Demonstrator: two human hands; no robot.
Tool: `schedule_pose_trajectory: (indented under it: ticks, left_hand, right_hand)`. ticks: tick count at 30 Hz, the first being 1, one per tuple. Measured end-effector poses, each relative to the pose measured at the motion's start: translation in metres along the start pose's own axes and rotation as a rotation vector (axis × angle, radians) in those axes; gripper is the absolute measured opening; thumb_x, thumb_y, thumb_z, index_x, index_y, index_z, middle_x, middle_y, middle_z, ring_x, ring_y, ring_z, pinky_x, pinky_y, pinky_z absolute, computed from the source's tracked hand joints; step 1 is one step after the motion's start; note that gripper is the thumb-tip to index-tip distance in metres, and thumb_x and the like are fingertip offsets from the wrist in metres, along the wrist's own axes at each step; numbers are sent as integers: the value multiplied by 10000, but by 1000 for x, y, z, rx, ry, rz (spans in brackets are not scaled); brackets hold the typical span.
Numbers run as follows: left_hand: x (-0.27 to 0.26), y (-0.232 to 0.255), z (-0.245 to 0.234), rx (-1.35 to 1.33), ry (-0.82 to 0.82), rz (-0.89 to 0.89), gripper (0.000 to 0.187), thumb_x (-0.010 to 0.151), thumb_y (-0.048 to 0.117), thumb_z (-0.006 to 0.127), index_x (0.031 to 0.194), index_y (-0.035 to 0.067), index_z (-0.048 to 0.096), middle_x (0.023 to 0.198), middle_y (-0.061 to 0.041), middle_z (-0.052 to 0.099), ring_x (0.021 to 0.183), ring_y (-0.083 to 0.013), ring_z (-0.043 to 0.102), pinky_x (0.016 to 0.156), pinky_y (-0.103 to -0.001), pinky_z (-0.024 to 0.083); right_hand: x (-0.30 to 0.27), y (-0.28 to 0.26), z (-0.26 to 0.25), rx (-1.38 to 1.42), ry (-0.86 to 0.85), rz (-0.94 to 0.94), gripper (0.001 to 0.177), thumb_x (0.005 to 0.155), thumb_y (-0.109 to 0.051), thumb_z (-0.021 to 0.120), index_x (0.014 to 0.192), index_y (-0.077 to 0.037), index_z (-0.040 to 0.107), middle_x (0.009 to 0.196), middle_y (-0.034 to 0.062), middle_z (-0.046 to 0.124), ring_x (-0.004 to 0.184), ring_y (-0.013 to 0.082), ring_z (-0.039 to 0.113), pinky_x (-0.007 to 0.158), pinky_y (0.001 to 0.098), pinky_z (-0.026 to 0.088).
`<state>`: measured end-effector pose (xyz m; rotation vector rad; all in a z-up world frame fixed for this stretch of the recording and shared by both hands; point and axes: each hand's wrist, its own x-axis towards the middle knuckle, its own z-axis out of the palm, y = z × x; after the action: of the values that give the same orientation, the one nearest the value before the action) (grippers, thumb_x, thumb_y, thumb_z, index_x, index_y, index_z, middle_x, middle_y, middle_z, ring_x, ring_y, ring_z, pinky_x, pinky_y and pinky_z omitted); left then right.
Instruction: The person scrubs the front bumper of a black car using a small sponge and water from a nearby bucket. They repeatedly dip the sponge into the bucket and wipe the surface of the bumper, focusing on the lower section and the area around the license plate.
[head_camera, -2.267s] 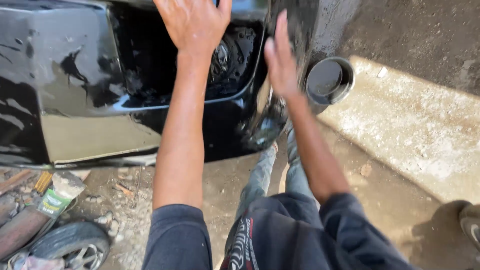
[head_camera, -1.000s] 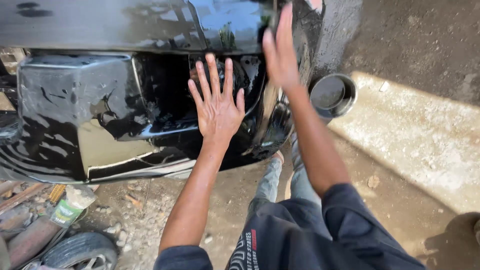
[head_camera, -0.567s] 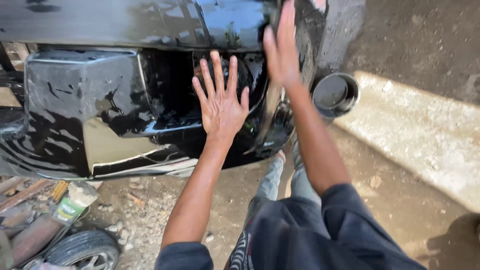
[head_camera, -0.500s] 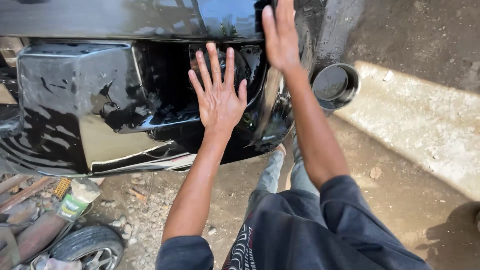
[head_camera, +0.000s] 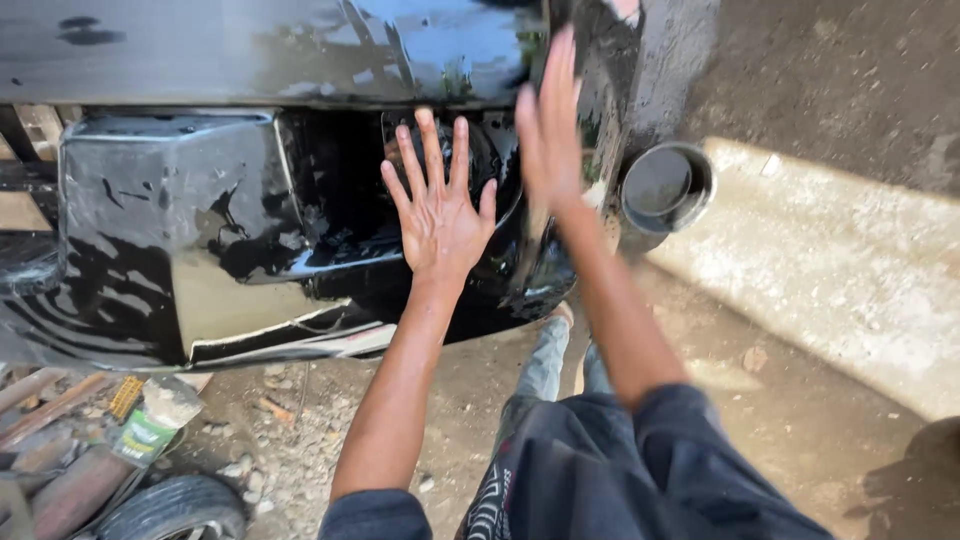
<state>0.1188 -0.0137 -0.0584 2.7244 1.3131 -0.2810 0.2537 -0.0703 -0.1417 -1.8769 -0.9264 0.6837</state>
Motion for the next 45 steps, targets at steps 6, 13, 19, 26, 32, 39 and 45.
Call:
schedule_pose_trajectory:
  ticks: [6,13,19,26,32,39,45]
  left_hand:
    - [7,-2,-2,-28,-24,8,847,999,514,575,1672,193,172,1712,-194,26,1576,-451,69,1229,-658,139]
    - [-2,2,-6,-29,-56,-26,859,998,535,568,1672,189,162,1713,-203,24,1580,-453,69,1246,-652,131]
    - [2,-3,2,-21,-84,-25,869,990,534,570,1665,170,163,1701,-211,22,1568,-456,62,1224,-665,124]
    - [5,3,-5,11,-53,-10,854,1006,500,577,1681,158,182,1716,-221,26,1582,-452,71,1259,-653,137]
    - [6,-1,3,-22,-45,-20,856,986,506,591,1667,164,201,1707,-216,32,1573,-450,68,1227,-651,159]
    - [-2,4,-4,-11,-59,-5,849,1001,520,583,1674,164,208,1710,-223,31,1578,-459,68,1237,-648,170]
    - [3,-1,2,16,-67,-27,862,980,527,573,1666,166,196,1696,-222,24,1562,-454,68,1222,-659,167]
  right_hand:
    - [-80,3,21,-20,-32,-168,768,1087,-249,455,1619,89,16,1706,295,3,1620,409,-12,1317,491,3]
    - [-1,-9,2,8,8,-2,699,1179,-328,386,1691,18,59,1775,210,35,1672,353,18,1373,482,43]
    - [-91,-2,24,0,15,-157,750,1114,-240,479,1646,51,38,1729,285,37,1639,425,33,1349,495,59]
    - [24,21,12,34,67,-43,670,1203,-275,456,1711,-26,97,1782,164,97,1660,309,105,1374,391,134]
    - [-103,0,15,54,4,-229,749,1095,-191,486,1649,34,35,1738,237,25,1646,379,30,1351,461,68]
    - [4,40,1,134,32,-4,677,1185,-285,440,1685,21,101,1787,204,123,1687,318,126,1389,387,130]
    - [-140,16,17,79,-73,-113,757,1087,-237,484,1641,39,49,1727,261,42,1636,387,55,1339,447,70]
